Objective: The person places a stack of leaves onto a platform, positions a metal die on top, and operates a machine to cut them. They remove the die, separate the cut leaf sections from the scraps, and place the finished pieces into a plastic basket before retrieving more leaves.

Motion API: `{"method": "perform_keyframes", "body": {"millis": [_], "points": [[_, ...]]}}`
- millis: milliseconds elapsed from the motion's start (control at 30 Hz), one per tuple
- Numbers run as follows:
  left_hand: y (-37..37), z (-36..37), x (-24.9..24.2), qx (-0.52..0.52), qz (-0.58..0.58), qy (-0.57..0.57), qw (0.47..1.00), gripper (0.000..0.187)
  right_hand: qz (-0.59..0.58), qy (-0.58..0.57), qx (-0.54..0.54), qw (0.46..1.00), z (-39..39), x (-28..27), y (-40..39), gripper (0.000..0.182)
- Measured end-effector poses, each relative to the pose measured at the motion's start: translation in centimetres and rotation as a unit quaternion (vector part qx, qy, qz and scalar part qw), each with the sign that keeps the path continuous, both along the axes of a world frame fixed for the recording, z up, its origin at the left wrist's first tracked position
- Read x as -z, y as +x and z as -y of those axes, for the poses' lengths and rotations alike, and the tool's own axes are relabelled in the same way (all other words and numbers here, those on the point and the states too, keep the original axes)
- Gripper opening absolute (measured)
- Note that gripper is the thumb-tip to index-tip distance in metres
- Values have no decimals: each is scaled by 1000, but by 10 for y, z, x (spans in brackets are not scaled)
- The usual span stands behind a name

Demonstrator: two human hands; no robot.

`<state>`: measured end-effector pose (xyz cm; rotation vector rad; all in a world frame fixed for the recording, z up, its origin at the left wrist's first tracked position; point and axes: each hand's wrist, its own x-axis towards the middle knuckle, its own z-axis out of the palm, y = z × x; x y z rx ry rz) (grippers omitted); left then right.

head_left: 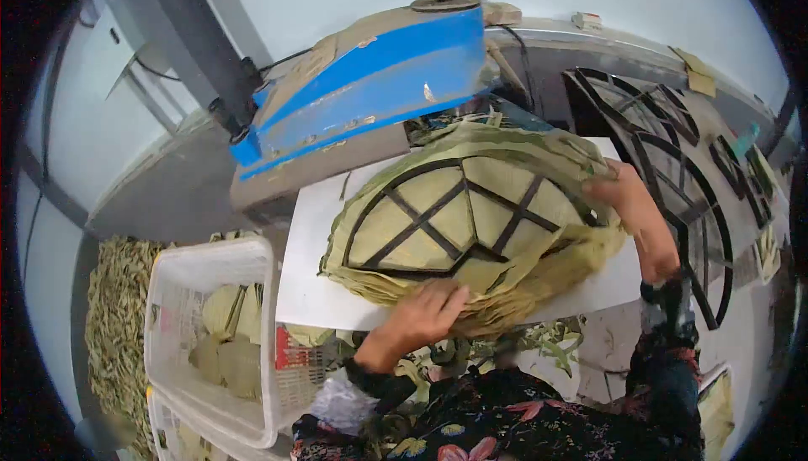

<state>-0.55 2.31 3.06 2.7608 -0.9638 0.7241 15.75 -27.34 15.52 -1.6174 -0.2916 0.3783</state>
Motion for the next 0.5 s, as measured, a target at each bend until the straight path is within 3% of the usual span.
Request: {"method": "perform_keyframes", "body": {"millis": [33,67,100,133,167,200,233,267,300,333,367,400,500], "points": [[-18,-13,15,-42,-18,71,996,49,27,-13,-20,999,-10,-13,-18,39],[-42,-19,3,-75,-49,74,993,49,16,-130,-21,991,-18,-15,-34,37],[-68,-22,-14,-107,-79,76,988,50,59,-129,-88,986,-29,-9,-56,34],[-95,-25,-20,-140,-92,99,981,51,361,-123,-171,908,-37,18,-63,33],[-126,-29,-19,-173,-105,122,972,53,363,-116,-258,888,-54,22,-84,33],[-163,-38,-4,-229,-169,85,955,60,356,-252,-313,844,-68,35,-105,32],[-202,-43,14,-284,-231,46,929,68,409,-173,-345,827,-84,71,-121,35],[-235,-39,29,-362,-316,-27,877,78,457,-93,-375,801,-96,108,-131,38],[-267,-35,45,-430,-393,-100,807,87,458,-88,-383,798,-99,123,-139,38],[-300,-47,74,-497,-605,-149,604,100,465,-69,-445,762,-101,134,-144,38],[-386,-67,181,-442,-532,-168,703,82,469,-49,-503,724,-102,139,-146,39],[-389,-64,180,-446,-531,-169,700,82,469,-46,-506,723,-99,139,-139,39],[-375,-59,179,-336,-586,-261,689,69,561,-107,-315,758,-76,139,-78,38]]}}
